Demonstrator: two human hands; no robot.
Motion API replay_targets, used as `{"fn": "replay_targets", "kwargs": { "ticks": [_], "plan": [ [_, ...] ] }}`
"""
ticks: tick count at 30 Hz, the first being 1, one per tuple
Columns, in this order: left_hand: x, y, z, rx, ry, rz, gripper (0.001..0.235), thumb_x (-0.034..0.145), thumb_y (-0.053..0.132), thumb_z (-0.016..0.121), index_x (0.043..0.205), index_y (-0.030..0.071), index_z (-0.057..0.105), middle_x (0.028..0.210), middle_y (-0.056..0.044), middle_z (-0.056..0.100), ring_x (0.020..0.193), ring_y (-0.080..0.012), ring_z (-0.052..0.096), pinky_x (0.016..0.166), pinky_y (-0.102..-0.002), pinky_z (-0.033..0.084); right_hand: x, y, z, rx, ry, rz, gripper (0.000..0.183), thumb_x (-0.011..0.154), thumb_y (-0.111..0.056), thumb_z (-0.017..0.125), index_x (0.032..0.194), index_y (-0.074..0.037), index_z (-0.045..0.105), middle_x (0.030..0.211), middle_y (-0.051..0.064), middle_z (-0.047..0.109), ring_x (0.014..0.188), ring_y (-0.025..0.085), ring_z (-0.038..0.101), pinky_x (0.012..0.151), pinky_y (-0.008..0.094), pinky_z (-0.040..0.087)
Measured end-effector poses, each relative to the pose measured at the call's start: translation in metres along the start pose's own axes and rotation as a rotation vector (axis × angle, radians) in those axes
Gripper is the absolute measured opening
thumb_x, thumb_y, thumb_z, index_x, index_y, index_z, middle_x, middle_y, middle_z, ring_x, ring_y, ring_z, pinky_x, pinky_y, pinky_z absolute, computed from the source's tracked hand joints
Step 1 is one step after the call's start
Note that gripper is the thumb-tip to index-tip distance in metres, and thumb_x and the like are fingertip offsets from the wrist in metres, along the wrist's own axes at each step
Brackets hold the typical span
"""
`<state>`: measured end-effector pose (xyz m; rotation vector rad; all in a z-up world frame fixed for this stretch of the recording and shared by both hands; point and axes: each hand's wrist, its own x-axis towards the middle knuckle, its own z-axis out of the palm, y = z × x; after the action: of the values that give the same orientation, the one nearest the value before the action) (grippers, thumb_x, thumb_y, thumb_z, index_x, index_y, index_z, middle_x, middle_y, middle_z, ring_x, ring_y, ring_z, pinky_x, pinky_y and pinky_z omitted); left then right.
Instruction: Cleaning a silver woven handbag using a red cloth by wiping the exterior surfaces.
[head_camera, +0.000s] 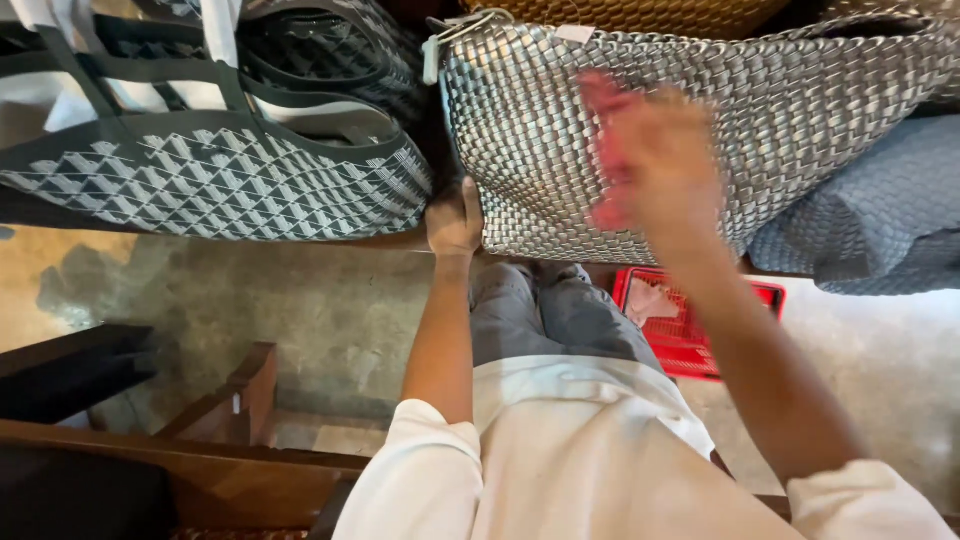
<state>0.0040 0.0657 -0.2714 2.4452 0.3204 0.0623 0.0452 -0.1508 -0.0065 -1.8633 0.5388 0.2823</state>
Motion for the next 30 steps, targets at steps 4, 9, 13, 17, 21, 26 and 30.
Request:
{"fn": "replay_targets", "kwargs": {
  "ticks": [4,9,13,17,21,26,30],
  "plan": [
    [0.0,0.005,-0.001,0.039,0.029,0.031,0.06,0.105,0.045,0.02,0.1,0.002,0.063,0.064,-0.018,0.065,0.043,-0.0377,0.056,0.041,-0.045,0.048,0.023,0.056,-0.078,0.383,-0.024,-0.375,0.038,0.112,0.003,0.048,0.134,-0.022,0.031,0.127,-0.002,0.071,0.069,-0.002,0.045,0.043,0.014,0.034],
    [0.0,0.002,0.0,0.029,-0.019,-0.027,0.068,0.103,0.051,0.016,0.1,0.003,0.064,0.066,-0.021,0.067,0.05,-0.0432,0.059,0.046,-0.05,0.048,0.051,0.119,-0.103,-0.893,0.521,-0.763,0.077,0.093,0.018,0.057,0.167,0.002,0.045,0.172,0.007,0.013,0.152,0.038,-0.003,0.135,0.067,0.031],
    [0.002,-0.002,0.007,0.048,-0.022,-0.033,0.067,0.103,0.05,0.019,0.095,0.004,0.067,0.078,-0.024,0.07,0.061,-0.0483,0.061,0.056,-0.054,0.05,0.048,0.103,-0.033,-0.668,0.375,-0.632,0.088,0.097,0.023,0.056,0.172,-0.009,0.023,0.168,0.029,0.008,0.152,0.052,0.048,0.107,0.048,0.061],
    [0.001,-0.003,0.005,0.034,-0.039,-0.071,0.071,0.102,0.055,0.017,0.08,0.006,0.064,0.067,-0.015,0.066,0.053,-0.0364,0.061,0.051,-0.045,0.052,0.055,0.072,0.049,-0.611,0.26,-0.796,0.063,0.103,0.008,0.049,0.161,-0.011,0.034,0.149,0.01,0.033,0.133,0.033,0.04,0.106,0.04,0.05],
    [-0.005,-0.006,0.007,0.024,0.121,0.046,0.061,0.104,0.047,0.034,0.08,0.005,0.072,0.069,-0.02,0.069,0.051,-0.0452,0.056,0.049,-0.05,0.043,0.067,0.064,0.111,-0.636,-0.034,-0.945,0.066,0.095,0.002,0.053,0.156,-0.017,0.035,0.142,0.018,0.052,0.101,0.043,0.066,0.077,0.052,0.053],
    [-0.009,-0.027,0.017,0.053,0.076,0.098,0.061,0.103,0.049,0.032,0.087,0.005,0.072,0.073,-0.022,0.07,0.055,-0.0484,0.056,0.051,-0.052,0.043,0.033,0.038,0.108,-0.709,-0.036,-1.381,0.023,0.094,-0.012,0.065,0.113,0.001,0.066,0.144,0.011,0.051,0.138,0.028,0.045,0.114,0.033,0.045],
    [-0.005,-0.014,0.012,0.05,0.105,0.133,0.058,0.106,0.043,0.03,0.1,0.005,0.073,0.085,-0.023,0.073,0.066,-0.05,0.06,0.058,-0.052,0.046,0.02,0.003,0.049,0.274,-0.437,-0.687,0.012,0.102,-0.01,0.049,0.101,-0.003,0.059,0.149,0.011,0.055,0.134,0.029,0.06,0.117,0.038,0.046]
  ]
}}
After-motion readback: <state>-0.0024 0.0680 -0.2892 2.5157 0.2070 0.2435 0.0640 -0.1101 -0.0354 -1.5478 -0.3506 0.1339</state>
